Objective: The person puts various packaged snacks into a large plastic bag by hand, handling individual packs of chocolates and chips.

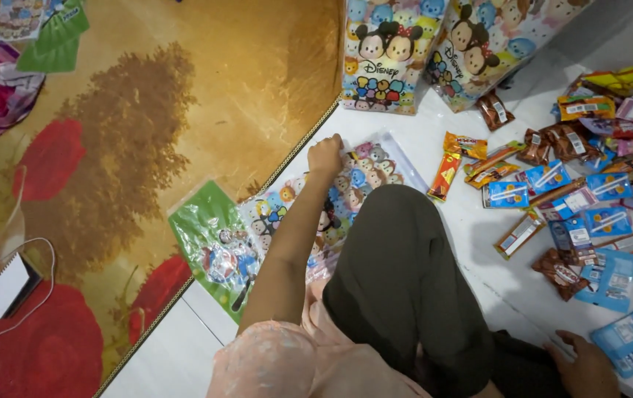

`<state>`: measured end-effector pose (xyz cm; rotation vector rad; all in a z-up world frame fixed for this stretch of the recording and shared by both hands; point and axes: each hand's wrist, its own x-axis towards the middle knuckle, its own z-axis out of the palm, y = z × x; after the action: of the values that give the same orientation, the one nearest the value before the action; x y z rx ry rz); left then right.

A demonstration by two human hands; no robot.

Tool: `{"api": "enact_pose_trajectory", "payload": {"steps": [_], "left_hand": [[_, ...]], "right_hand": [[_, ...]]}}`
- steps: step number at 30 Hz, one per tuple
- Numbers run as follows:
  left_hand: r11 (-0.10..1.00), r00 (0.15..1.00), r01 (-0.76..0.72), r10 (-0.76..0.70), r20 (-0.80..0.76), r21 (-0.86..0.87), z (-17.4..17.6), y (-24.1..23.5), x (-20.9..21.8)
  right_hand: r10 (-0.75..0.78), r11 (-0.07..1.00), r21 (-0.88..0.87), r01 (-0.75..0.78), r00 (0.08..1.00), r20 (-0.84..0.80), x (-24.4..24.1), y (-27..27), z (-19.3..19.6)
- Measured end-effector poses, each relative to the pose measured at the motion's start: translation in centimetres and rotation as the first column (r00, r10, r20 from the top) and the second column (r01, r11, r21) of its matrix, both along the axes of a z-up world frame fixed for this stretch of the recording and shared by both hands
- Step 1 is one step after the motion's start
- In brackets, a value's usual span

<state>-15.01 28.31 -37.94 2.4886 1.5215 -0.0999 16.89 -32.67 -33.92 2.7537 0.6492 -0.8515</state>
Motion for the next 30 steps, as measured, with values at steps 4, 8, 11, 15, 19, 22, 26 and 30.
{"api": "enact_pose_trajectory", "payload": {"steps": [4, 8, 11, 15, 19, 22, 26, 30], "left_hand": [[0.997, 1.000, 0.009, -0.009, 0.009, 0.071, 1.8, -0.3, 0.1], [0.999, 0.997, -0.032, 0.035, 0.069, -0.040, 3.8, -0.3, -0.3], [0.997, 0.995, 0.039, -0.033, 0.092, -0.071, 5.8, 0.1, 0.0], [0.974, 0.963, 0.204, -0.180, 0.202, -0.100, 13.0, -1.5, 2.5], [0.904, 0.830, 0.426, -0.411, 0.377, 0.047, 19.9, -5.3, 8.6], [0.815, 0.697, 0.514, -0.579, 0.424, 0.267, 24.8, -9.8, 13.7], [0.574, 0.186, 0.671, -0.743, 0.642, 0.470, 32.5, -17.8, 19.3], [0.407, 0.020, 0.762, -0.793, 0.609, 0.504, 37.2, -27.1, 19.9]], "right_hand": [[-0.090, 0.995, 0.021, 0.093, 0.989, -0.118, 0.2, 1.1, 1.4], [-0.136, 0.991, -0.012, 0.136, 0.978, -0.155, -0.9, 2.7, 4.1], [-0.111, 0.991, 0.050, 0.122, 0.977, -0.181, -0.8, 2.1, 3.8], [-0.089, 0.992, 0.074, 0.101, 0.984, -0.157, -0.8, 1.2, 3.3], [0.029, 0.971, 0.238, -0.008, 0.996, -0.086, -0.6, -1.1, 0.5], [-0.001, 0.924, 0.380, 0.030, 0.997, -0.078, -0.8, -2.0, -0.4], [-0.089, 0.750, 0.631, 0.198, 0.976, -0.200, -1.0, -2.2, -0.7], [-0.178, 0.509, 0.781, 0.362, 0.932, -0.316, -1.9, -1.2, 1.6]]}}
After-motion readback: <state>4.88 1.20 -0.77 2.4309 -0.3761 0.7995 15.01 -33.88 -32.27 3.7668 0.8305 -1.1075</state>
